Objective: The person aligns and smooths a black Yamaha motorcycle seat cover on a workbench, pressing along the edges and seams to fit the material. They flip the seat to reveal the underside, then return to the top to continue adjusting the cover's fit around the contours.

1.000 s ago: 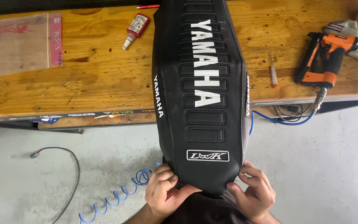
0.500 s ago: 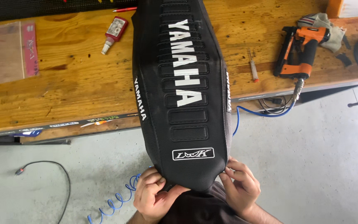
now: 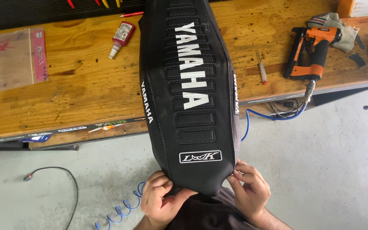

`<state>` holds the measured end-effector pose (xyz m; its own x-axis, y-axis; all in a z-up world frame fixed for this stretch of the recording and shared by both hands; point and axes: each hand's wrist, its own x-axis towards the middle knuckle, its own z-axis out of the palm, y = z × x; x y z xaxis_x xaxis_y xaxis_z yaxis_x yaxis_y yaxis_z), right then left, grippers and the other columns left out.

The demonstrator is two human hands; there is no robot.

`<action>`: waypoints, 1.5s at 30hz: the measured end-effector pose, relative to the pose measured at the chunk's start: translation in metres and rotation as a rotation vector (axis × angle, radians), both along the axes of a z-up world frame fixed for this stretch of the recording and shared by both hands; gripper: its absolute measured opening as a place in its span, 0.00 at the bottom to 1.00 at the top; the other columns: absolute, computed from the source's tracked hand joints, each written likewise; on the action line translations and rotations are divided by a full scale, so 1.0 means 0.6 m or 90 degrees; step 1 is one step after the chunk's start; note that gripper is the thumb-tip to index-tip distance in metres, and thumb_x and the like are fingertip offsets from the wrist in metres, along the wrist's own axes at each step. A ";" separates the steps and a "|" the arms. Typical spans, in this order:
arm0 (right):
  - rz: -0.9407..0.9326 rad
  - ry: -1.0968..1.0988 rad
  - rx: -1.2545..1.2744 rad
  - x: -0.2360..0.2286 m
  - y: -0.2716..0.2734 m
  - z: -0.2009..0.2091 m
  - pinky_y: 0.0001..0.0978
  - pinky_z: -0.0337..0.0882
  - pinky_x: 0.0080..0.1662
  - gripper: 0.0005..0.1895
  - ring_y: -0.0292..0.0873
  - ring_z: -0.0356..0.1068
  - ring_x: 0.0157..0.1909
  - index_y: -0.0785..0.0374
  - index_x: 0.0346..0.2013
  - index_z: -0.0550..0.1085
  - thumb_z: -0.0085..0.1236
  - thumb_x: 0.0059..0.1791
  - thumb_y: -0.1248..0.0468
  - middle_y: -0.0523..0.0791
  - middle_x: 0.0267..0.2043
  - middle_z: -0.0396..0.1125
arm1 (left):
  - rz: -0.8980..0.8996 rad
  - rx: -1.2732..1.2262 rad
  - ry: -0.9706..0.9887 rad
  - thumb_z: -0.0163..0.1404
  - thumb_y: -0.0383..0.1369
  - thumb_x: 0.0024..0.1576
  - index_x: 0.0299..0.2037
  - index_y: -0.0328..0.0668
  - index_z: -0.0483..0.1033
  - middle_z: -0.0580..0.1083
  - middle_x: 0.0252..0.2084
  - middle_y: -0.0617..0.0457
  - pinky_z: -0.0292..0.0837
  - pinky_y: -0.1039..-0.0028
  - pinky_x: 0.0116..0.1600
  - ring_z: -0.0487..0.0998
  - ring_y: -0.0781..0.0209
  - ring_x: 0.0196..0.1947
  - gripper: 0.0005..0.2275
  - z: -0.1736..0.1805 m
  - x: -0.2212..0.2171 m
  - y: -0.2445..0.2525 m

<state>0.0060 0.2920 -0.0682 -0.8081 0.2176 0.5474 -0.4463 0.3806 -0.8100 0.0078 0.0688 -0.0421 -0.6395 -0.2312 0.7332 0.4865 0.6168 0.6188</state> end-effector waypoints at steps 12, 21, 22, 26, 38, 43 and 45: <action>0.013 0.016 0.019 -0.003 0.008 -0.004 0.48 0.81 0.55 0.09 0.50 0.77 0.41 0.68 0.27 0.72 0.67 0.41 0.73 0.54 0.35 0.73 | -0.070 -0.019 0.016 0.70 0.47 0.40 0.26 0.39 0.68 0.73 0.25 0.53 0.83 0.66 0.38 0.77 0.57 0.27 0.24 0.001 -0.007 -0.017; 0.036 0.004 -0.009 -0.002 0.007 -0.005 0.41 0.81 0.48 0.09 0.51 0.76 0.38 0.68 0.23 0.68 0.59 0.45 0.72 0.56 0.33 0.72 | -0.091 0.008 -0.013 0.55 0.52 0.53 0.23 0.39 0.69 0.72 0.23 0.52 0.80 0.68 0.33 0.76 0.53 0.25 0.22 0.003 -0.010 -0.022; 0.032 0.005 -0.008 -0.003 0.004 -0.002 0.41 0.81 0.48 0.09 0.51 0.76 0.38 0.68 0.23 0.68 0.59 0.45 0.72 0.56 0.33 0.72 | -0.095 0.009 -0.012 0.55 0.52 0.53 0.23 0.39 0.69 0.72 0.23 0.52 0.80 0.68 0.33 0.76 0.53 0.25 0.22 -0.001 -0.007 -0.023; 0.015 -0.026 -0.030 -0.003 -0.001 -0.002 0.37 0.79 0.45 0.13 0.49 0.77 0.37 0.66 0.19 0.68 0.55 0.49 0.68 0.52 0.30 0.72 | -0.100 0.003 -0.009 0.58 0.48 0.52 0.22 0.40 0.69 0.72 0.22 0.53 0.79 0.70 0.33 0.77 0.55 0.25 0.20 -0.027 -0.003 -0.022; -0.035 -0.305 -0.241 0.014 0.005 -0.050 0.26 0.72 0.36 0.13 0.38 0.71 0.34 0.63 0.21 0.68 0.65 0.45 0.73 0.46 0.28 0.71 | -0.133 0.036 -0.062 0.65 0.30 0.48 0.20 0.41 0.69 0.74 0.21 0.54 0.78 0.74 0.34 0.77 0.58 0.24 0.14 -0.061 0.006 -0.018; -0.010 -0.490 -0.399 0.006 0.016 -0.053 0.31 0.68 0.38 0.19 0.37 0.64 0.28 0.64 0.50 0.69 0.63 0.47 0.72 0.42 0.23 0.63 | -0.058 0.193 -0.294 0.68 0.34 0.45 0.28 0.43 0.76 0.80 0.26 0.58 0.71 0.88 0.21 0.80 0.73 0.25 0.11 -0.128 0.047 -0.023; -0.012 -0.584 -0.459 0.000 0.019 -0.048 0.37 0.72 0.43 0.28 0.42 0.68 0.31 0.68 0.60 0.68 0.63 0.45 0.72 0.44 0.25 0.66 | -0.081 0.320 -0.521 0.72 0.36 0.41 0.43 0.37 0.70 0.81 0.26 0.52 0.78 0.81 0.31 0.83 0.68 0.26 0.26 -0.161 0.051 -0.031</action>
